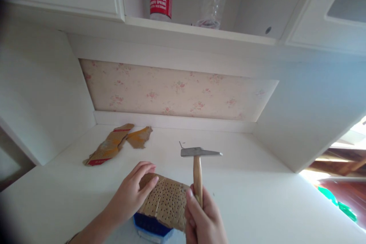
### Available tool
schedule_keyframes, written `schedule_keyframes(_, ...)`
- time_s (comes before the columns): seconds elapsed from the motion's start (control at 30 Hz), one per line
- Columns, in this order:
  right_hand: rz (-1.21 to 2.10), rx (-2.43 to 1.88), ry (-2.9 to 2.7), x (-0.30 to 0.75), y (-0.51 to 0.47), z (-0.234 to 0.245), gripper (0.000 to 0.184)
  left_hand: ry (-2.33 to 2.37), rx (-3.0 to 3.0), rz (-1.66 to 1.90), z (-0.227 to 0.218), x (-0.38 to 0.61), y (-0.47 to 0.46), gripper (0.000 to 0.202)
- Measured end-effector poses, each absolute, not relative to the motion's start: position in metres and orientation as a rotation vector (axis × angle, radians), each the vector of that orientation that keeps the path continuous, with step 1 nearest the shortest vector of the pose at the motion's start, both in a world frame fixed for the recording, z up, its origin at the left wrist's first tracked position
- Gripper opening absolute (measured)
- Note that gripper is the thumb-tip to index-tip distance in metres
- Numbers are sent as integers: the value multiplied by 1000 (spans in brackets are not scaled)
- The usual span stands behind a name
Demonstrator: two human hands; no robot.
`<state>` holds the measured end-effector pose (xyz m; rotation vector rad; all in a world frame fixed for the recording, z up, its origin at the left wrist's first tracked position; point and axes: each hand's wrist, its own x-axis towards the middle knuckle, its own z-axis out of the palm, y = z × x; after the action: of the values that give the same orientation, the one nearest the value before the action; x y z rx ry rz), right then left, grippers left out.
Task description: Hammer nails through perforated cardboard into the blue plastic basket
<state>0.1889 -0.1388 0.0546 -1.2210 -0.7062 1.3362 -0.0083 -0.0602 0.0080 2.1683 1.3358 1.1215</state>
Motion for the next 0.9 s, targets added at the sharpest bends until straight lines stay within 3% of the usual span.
schedule_keyframes(0.4, 1174, -1152, -829, 238, -82, 15, 40, 1388, 2288, 1009, 14, -1, -58, 22)
schedule_keyframes(0.7, 1483, -865, -449, 266, -75, 0, 44, 1524, 2315, 757, 54, -18, -29, 30)
schedule_keyframes(0.8, 1576, -736, -288, 277, -69, 0, 45, 1508, 2456, 537, 73, -4, 4, 35)
schedule_keyframes(0.9, 1603, -690, -236, 284, -61, -6, 48, 1396, 2724, 4, 72, 22, 41, 42)
